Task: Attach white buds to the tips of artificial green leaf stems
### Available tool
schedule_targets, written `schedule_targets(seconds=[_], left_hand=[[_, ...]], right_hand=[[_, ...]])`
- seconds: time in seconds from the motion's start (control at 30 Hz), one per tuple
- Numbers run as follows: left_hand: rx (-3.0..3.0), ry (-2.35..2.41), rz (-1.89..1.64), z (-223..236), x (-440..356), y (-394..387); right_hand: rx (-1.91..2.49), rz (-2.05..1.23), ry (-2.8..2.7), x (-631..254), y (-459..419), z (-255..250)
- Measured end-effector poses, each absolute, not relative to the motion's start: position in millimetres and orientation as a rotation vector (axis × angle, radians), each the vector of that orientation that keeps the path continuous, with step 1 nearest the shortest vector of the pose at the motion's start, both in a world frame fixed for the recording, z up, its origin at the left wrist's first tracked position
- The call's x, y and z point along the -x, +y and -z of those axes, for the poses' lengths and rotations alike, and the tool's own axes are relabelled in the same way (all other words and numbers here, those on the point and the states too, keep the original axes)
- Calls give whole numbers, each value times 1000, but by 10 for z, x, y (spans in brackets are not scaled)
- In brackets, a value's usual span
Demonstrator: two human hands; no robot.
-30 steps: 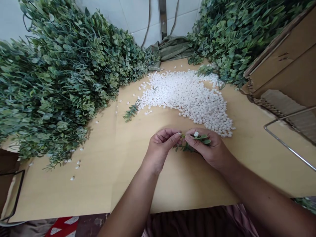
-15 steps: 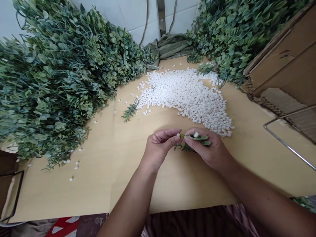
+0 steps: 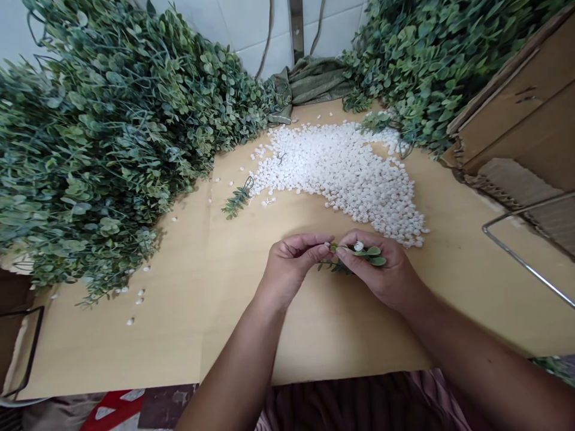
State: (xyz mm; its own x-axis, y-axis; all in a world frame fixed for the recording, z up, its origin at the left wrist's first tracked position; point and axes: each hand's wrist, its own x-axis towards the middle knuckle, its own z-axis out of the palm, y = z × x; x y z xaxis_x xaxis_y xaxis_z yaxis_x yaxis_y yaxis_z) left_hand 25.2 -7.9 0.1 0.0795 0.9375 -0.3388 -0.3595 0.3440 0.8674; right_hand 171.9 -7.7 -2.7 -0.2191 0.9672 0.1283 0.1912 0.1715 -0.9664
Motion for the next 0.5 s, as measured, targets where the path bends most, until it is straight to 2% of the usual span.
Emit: schedule_targets(seconds=[0.5], left_hand=[[-672,1078,-1063,-25,-259,-83]], right_hand=[[1168,-1102,-1579,-1719,-88,35]])
